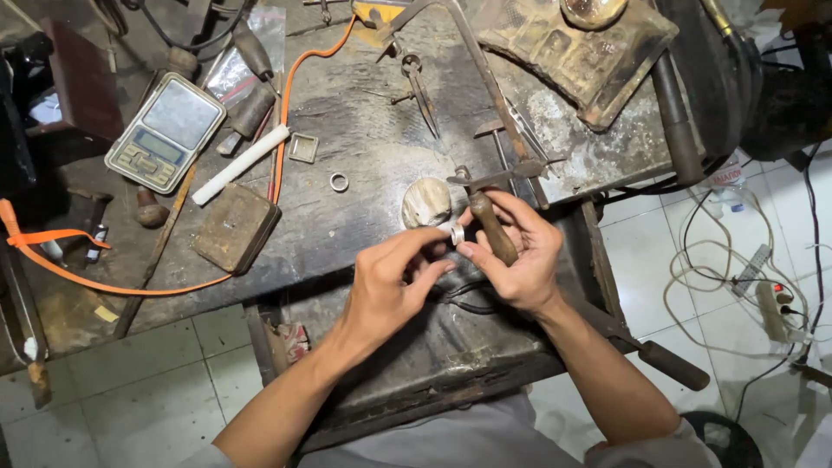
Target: Sawing a metal ring blank using a jeweler's saw on a workbench pin.
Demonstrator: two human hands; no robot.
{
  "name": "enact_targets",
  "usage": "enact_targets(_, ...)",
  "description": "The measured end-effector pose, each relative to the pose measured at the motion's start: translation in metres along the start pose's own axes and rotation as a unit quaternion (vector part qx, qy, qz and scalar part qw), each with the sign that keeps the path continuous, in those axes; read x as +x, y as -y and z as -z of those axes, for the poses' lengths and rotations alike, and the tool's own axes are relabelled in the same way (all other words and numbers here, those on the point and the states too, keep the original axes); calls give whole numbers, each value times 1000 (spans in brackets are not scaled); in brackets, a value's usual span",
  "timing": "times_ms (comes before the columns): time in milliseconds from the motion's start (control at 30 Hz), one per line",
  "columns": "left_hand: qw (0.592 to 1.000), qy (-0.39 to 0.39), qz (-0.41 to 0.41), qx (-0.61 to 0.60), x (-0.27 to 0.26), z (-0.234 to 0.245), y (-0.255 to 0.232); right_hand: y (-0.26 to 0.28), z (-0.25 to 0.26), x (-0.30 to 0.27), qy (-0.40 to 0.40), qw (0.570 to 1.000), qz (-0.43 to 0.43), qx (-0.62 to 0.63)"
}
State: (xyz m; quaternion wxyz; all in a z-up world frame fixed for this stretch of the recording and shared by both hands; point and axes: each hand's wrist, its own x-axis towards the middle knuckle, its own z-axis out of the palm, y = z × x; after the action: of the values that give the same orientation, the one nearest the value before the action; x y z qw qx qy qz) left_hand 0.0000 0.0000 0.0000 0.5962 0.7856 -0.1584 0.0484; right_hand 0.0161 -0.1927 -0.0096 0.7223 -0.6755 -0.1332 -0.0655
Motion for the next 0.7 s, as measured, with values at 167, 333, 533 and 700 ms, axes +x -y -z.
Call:
enact_targets(167,998,-50,-24,-34,4,-3,-1,-5,0,-2,7,1000,1,9)
enact_targets(333,997,-60,-52,-22,8,2,-8,-10,2,-6,15,1000,6,7)
enact_targets(533,997,-42,-52,-42,10,1,-9,-6,-1,-5,17,1000,-2,9)
enact_targets(700,997,-64,-40,-1,8,10,-7,2,-3,-2,7,1000,4,-21)
